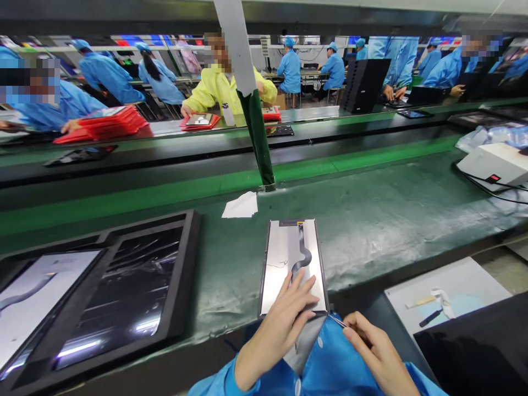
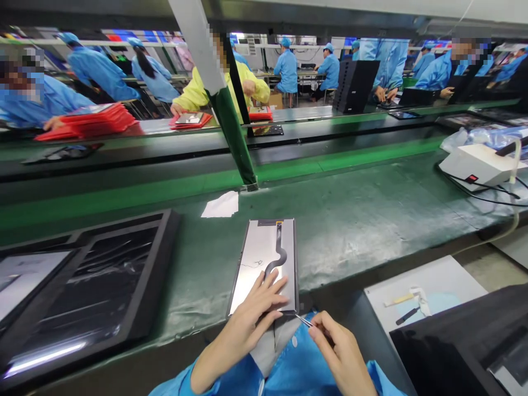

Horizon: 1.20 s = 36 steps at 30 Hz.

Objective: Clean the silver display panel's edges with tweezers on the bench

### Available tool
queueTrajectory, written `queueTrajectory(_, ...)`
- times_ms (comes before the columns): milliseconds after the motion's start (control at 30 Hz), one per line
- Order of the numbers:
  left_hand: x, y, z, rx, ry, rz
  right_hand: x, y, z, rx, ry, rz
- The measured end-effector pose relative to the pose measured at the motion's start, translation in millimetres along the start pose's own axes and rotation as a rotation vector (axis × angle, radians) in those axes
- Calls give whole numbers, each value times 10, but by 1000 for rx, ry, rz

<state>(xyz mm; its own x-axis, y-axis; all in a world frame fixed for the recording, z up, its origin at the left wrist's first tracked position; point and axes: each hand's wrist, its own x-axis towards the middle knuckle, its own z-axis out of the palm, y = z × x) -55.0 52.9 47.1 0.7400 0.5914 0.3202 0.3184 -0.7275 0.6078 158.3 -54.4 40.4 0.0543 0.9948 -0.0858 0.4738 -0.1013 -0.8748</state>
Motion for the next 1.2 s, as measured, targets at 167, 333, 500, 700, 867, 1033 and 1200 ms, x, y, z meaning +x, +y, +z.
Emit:
queueTrajectory(167,83,78,103,27,-7,28,-24,-1,19,-75,100,-148)
queueTrajectory(333,148,107,121,30,-24,24,-41,-41,-13,-144,121,-212)
queueTrajectory(500,150,116,108,-9,-40,7,-60,-30,-34,-216,123,-198)
queueTrajectory(700,202,162,107,20,-14,12,-11,-73,-26,-256,173,-265)
queueTrajectory(867,209,155,116,30,-25,-8,-14,-94,-39,-294,242,-358)
queueTrajectory(1033,192,112,105,10,29,2,-50,-8,-98,-282,236,-288)
queueTrajectory(1200,198,148,115,41,-27,27,-14,-34,-107,-272,168,-242)
